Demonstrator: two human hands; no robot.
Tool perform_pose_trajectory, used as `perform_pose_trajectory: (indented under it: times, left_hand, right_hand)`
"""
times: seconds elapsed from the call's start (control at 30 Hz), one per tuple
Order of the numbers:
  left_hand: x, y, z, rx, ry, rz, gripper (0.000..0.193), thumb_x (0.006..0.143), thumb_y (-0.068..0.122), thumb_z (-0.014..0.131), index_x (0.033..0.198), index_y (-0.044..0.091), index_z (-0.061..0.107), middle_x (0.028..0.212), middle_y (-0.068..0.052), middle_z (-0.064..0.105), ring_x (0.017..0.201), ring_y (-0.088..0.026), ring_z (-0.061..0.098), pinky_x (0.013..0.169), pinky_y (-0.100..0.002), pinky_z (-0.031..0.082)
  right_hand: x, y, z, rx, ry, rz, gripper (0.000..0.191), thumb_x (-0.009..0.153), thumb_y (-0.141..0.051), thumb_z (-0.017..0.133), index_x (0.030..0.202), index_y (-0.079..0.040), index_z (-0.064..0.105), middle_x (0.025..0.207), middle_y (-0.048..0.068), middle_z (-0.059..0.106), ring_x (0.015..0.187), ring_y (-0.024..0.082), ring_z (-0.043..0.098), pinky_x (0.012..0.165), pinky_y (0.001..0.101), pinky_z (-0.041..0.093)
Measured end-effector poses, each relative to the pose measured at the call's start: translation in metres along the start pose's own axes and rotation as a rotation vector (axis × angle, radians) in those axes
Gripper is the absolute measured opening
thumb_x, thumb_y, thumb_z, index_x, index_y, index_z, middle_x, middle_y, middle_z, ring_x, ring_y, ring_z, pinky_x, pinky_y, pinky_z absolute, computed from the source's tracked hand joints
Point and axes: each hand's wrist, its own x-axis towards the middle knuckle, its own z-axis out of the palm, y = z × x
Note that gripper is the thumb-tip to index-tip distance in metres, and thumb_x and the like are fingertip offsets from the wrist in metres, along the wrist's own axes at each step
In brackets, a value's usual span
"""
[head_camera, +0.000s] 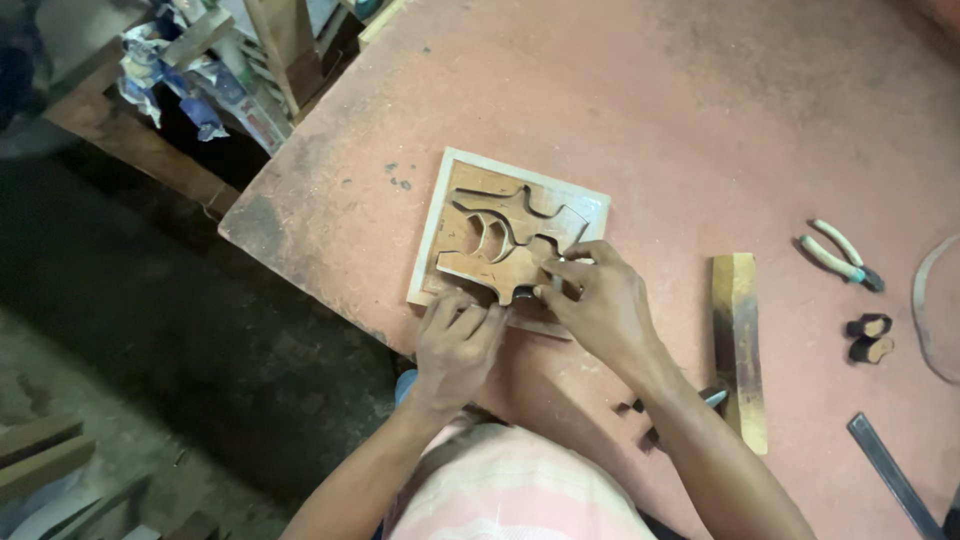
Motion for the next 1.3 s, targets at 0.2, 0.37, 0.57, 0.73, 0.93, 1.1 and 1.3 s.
perform_pose_trajectory:
  times: [0.2,0.37,0.57,0.73,0.93,1.1,1.3]
  left_hand:
    - [-0.004,-0.001,0.006,-0.013,0.004,-0.069,0.013,0.085,0.011,0.081,0.094,0.004,0.074,0.081,-0.006,0.059,0.086,-0.024,0.061,0.093,-0.040,0.056]
    - [-0.003,0.000,0.006,0.057,0.008,-0.131,0.023,0.086,0.017,0.083,0.103,0.004,0.074,0.101,-0.012,0.065,0.100,-0.032,0.062,0.094,-0.044,0.046]
    - [0.019,-0.025,-0.008,0.080,-0.200,0.171,0.034,0.088,0.019,0.073,0.118,0.004,0.073,0.130,-0.016,0.065,0.125,-0.036,0.058,0.116,-0.054,0.037]
    - [0.025,-0.033,-0.006,0.089,-0.327,0.265,0.039,0.080,0.012,0.066,0.116,-0.001,0.073,0.128,-0.019,0.066,0.126,-0.036,0.059,0.117,-0.057,0.035]
    - [0.028,-0.039,0.003,0.029,-0.359,0.264,0.039,0.079,0.011,0.069,0.115,-0.003,0.072,0.129,-0.021,0.065,0.127,-0.034,0.059,0.119,-0.057,0.034]
    - [0.031,-0.026,-0.002,0.024,-0.354,0.250,0.036,0.078,0.012,0.074,0.113,0.005,0.073,0.132,-0.016,0.066,0.128,-0.034,0.059,0.118,-0.056,0.034]
    - [0.037,-0.038,-0.027,0.005,-0.415,0.106,0.052,0.073,0.017,0.079,0.123,0.002,0.072,0.128,-0.016,0.067,0.117,-0.036,0.061,0.103,-0.050,0.044]
  right_hand:
    - [-0.012,0.004,-0.013,0.036,-0.110,-0.064,0.051,0.079,-0.008,0.072,0.130,-0.009,0.068,0.135,0.021,0.057,0.094,0.035,0.073,0.082,0.0420,0.059]
    - [-0.014,-0.001,-0.014,0.036,-0.176,0.098,0.056,0.075,-0.004,0.074,0.130,-0.010,0.066,0.135,0.018,0.056,0.100,0.036,0.072,0.087,0.0418,0.059]
    - [-0.006,0.000,-0.014,-0.049,-0.120,-0.111,0.059,0.067,-0.004,0.080,0.125,-0.003,0.066,0.131,0.019,0.061,0.109,0.041,0.066,0.091,0.0442,0.055]
    - [-0.002,0.013,-0.015,-0.082,-0.196,-0.155,0.056,0.072,-0.008,0.079,0.125,-0.001,0.065,0.133,0.018,0.063,0.111,0.039,0.066,0.093,0.0434,0.054]
    - [-0.003,0.021,-0.002,-0.271,-0.184,-0.221,0.057,0.079,-0.012,0.074,0.133,0.000,0.061,0.140,0.024,0.057,0.116,0.040,0.063,0.093,0.0455,0.054]
    - [-0.023,0.017,-0.012,-0.240,-0.172,-0.251,0.064,0.076,-0.010,0.073,0.138,0.000,0.058,0.141,0.024,0.055,0.116,0.041,0.060,0.090,0.0466,0.053]
    - [-0.090,0.051,-0.083,-0.029,-0.041,0.010,0.045,0.088,0.004,0.062,0.126,-0.017,0.071,0.139,0.009,0.065,0.123,0.030,0.066,0.096,0.0410,0.055]
